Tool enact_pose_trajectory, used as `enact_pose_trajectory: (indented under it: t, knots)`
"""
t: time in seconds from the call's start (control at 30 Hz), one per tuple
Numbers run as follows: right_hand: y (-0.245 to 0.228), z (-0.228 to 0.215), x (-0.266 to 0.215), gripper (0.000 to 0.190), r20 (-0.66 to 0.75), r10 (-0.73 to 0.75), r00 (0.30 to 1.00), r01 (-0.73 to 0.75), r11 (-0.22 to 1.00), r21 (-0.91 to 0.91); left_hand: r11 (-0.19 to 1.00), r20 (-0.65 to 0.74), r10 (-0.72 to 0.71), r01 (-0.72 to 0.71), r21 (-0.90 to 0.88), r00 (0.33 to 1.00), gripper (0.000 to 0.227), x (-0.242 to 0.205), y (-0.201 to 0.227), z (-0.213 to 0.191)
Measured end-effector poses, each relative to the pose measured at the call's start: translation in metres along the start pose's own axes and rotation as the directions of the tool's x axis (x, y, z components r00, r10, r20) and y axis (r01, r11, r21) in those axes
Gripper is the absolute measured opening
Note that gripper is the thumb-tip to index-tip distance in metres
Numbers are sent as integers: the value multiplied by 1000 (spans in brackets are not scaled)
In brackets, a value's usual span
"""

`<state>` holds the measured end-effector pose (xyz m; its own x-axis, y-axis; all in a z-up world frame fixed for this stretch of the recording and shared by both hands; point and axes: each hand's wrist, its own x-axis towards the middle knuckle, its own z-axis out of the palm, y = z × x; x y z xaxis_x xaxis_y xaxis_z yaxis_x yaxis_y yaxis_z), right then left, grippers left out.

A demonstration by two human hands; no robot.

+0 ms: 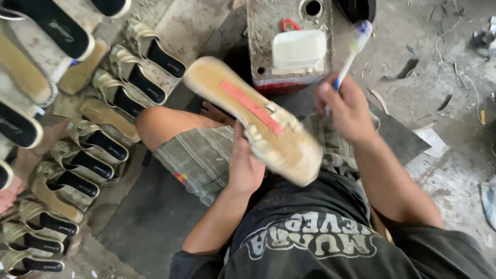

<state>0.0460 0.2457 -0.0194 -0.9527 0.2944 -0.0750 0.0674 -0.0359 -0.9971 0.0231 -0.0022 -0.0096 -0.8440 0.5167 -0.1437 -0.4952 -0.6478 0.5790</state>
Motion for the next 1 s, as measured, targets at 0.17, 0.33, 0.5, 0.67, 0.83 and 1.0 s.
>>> enact_pose_trajectory:
  t: [0.17,0.33,0.5,0.67,0.83,1.0]
  knots:
    - [43,38,-40,44,156,461,874,-419,549,723,510,372,307,-481,713,876,96,-2,5,-5]
    - [50,44,-38,48,208,392,896,-394,485,781,277,525,542,-729,625,656,110,6,13,5]
    - [24,14,-7,44,148,412,899,-418,707,570,378,518,-2,-479,792,855,90,36,91,-6]
    - [1,9,31,44,160,509,846,-531,779,332,371,476,-273,-365,854,836,83,68,119,9]
    - [-17,14,70,48,219,618,755,-655,725,214,254,447,-215,-392,884,869,81,86,118,22]
    - [-16,19,107,47,200,587,784,-617,771,159,335,237,-181,-167,927,954,73,111,104,-6]
